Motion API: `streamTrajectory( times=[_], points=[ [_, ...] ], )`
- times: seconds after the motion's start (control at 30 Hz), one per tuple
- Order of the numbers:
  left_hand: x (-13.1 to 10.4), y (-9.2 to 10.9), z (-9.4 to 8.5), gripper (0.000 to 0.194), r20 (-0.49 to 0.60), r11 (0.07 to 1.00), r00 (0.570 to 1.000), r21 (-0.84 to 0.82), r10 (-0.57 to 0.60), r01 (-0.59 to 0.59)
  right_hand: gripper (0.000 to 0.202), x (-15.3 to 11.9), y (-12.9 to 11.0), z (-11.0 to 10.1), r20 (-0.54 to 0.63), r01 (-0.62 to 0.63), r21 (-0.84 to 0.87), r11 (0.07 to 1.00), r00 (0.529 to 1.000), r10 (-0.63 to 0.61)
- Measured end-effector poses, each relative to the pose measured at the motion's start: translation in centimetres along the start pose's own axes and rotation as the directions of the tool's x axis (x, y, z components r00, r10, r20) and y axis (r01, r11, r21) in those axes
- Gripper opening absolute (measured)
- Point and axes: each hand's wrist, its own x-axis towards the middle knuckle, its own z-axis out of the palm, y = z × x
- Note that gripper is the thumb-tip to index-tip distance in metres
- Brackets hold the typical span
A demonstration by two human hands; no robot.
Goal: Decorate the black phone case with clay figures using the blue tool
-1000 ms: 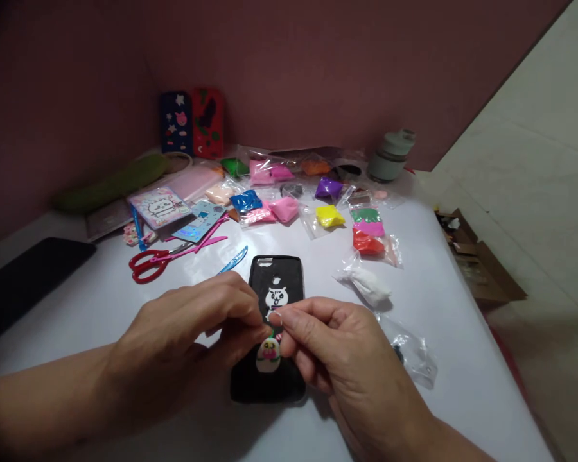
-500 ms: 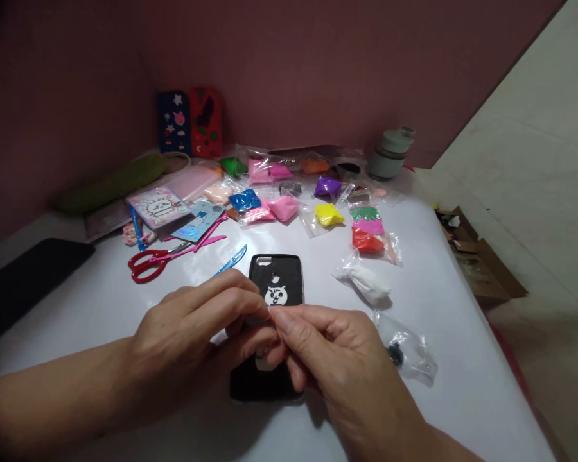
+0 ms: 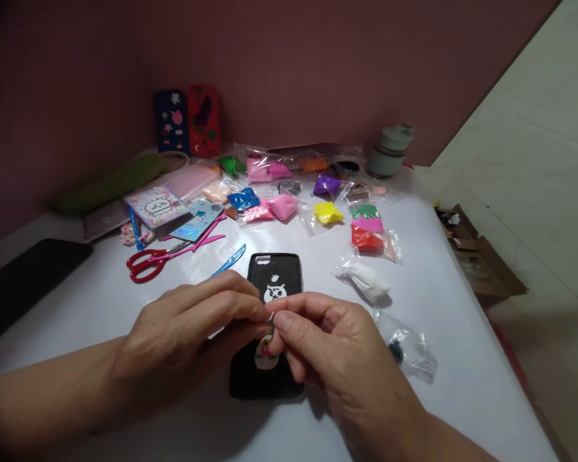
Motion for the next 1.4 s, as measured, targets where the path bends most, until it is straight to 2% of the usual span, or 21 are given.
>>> streamTrajectory(
  times=[0.27,0.47,0.77,1.4],
  points=[
    [-0.07,-0.15,0.06,0.015,0.017,0.999,0.999,0.045,0.027,-0.028,0.021,-0.09,0.14,0.1,-0.091,0.065,-0.216,0.974,0.992,-0.087],
    [-0.18,-0.19,0.0,0.015,0.013,0.999,1.0,0.03,0.026,-0.026,0.018,-0.14,0.2,0.17,-0.095,0.125,-0.342,0.931,0.981,-0.167],
    [-0.16,-0.08,-0.05,0.011,0.03,0.997,0.999,0.072,-0.028,0.026,0.025,0.17,0.32,-0.1,-0.106,0.007,-0.222,0.975,0.994,-0.032],
    [-0.34,-0.22,0.22,0.012,0.033,1.0,0.999,0.028,0.007,-0.008,0.023,0.2,0.32,-0.01,-0.104,-0.01,-0.27,0.963,0.994,-0.018]
  ],
)
